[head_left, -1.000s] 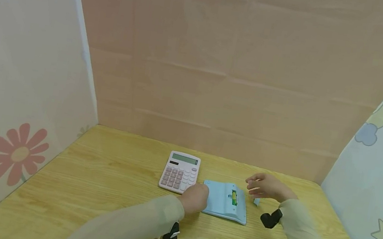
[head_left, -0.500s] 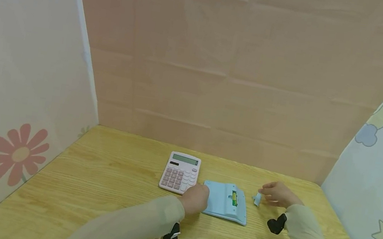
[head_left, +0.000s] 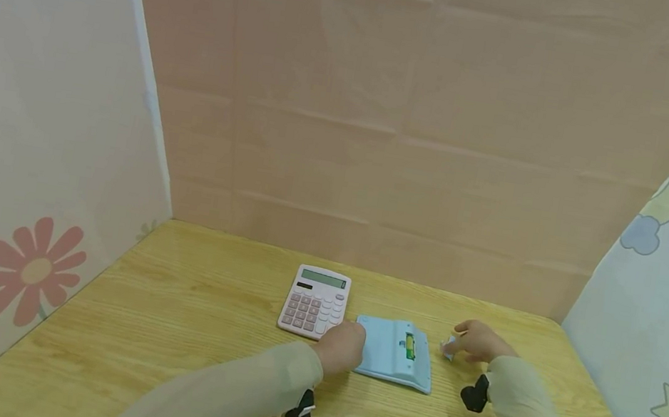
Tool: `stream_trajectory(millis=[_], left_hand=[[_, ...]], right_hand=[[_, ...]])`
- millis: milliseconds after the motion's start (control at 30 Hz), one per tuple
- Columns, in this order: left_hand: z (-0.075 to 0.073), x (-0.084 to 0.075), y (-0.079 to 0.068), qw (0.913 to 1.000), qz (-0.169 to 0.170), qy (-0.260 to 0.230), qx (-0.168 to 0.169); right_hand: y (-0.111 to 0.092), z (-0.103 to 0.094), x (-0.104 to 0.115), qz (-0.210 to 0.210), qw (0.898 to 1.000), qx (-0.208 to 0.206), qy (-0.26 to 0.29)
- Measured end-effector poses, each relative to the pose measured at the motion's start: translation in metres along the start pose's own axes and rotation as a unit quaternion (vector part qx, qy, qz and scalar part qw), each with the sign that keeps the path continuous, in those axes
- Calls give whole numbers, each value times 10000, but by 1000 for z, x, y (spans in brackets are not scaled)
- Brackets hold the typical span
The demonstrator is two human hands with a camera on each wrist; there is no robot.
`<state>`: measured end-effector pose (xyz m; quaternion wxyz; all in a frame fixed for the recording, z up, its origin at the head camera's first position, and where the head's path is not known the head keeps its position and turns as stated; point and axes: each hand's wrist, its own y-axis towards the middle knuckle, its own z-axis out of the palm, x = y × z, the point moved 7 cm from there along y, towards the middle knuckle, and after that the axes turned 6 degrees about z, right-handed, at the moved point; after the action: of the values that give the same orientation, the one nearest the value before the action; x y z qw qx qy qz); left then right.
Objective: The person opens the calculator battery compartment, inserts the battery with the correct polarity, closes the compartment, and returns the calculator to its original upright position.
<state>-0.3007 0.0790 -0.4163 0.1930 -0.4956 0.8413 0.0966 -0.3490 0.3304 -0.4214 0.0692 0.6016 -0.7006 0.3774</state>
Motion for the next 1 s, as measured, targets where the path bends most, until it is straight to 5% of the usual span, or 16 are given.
stream_trajectory(millis=[667, 1000], left_hand=[[0, 1, 1, 9999, -94, 97, 62], [-2, -1, -1, 10000, -59, 20, 33]], right_hand=[[0, 3, 9, -123, 9951, -415, -892], [1, 1, 11, -270, 9965, -382, -687]])
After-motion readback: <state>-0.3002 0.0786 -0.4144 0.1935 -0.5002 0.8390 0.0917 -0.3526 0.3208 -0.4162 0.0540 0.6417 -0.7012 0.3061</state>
